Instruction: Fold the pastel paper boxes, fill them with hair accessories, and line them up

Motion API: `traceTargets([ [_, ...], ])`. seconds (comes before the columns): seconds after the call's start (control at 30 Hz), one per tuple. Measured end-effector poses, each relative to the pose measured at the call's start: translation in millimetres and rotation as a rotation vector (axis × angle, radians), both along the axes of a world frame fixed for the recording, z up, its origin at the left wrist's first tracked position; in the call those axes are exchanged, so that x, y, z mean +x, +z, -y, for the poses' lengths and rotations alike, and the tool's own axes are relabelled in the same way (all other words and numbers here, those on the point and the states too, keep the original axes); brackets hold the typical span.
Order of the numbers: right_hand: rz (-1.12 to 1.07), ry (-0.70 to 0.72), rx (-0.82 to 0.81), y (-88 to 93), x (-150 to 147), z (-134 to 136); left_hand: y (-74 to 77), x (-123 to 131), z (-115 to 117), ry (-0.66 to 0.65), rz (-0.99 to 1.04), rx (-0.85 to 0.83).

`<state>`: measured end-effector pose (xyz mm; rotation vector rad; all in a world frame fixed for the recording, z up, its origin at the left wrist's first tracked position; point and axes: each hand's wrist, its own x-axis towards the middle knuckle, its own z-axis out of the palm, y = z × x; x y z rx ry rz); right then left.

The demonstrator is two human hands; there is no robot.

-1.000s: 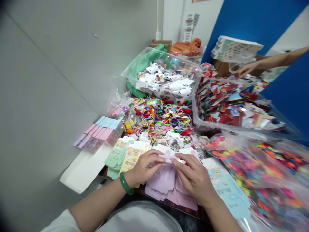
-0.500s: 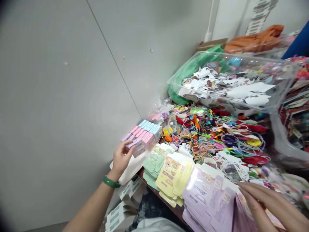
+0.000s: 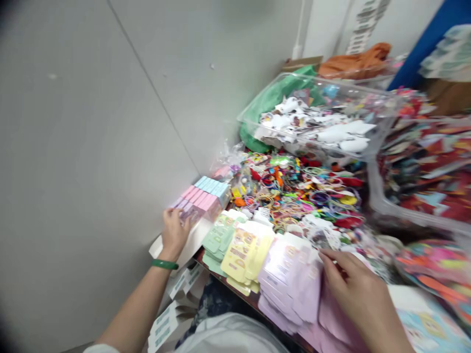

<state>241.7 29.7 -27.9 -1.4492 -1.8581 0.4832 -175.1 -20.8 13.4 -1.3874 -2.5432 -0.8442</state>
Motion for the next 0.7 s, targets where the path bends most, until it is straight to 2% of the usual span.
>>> traceTargets([
  [0.07,0.073,-0.096,-0.089,9.9,0.4,1.1,12.0,14.9,-0.4,-0.016,-0.015,0.033],
  [0.1,0.089,-0.132,-0.134,13.4,-0.4,1.5,17.0,25.8,-0.7,-0.075,-0.04,0.078],
  [0.13,0.084,-0.156,-0.172,16.2,-2.1,1.9,20.9,39.1,-0.5,-0.173,-0.034,0.109],
  [0.2,0.049,-0.174,-0.237,20.1,-7.9,3.1,24.6,72.2,1.4,-0.482,0.07,0.095],
  [0.3,-0.03,-0.18,-0.362,23.8,-20.7,4.9,22.2,127.7,5.7,-0.834,0.18,-0.092],
  [0.37,-0.1,-0.164,-0.513,24.5,-28.8,5.1,20.2,158.8,6.6,-0.948,0.131,-0.294],
  [0.43,-0.152,-0.149,-0.626,23.2,-34.7,4.3,20.0,180.3,5.7,-0.995,0.077,-0.482],
  [0.5,-0.171,-0.154,-0.654,21.0,-39.0,2.6,20.2,192.2,5.0,-1.006,0.051,-0.582],
  [0.7,-0.231,-0.194,-0.651,22.8,-51.7,-1.9,6.5,196.9,14.4,-1.032,0.208,-0.561],
])
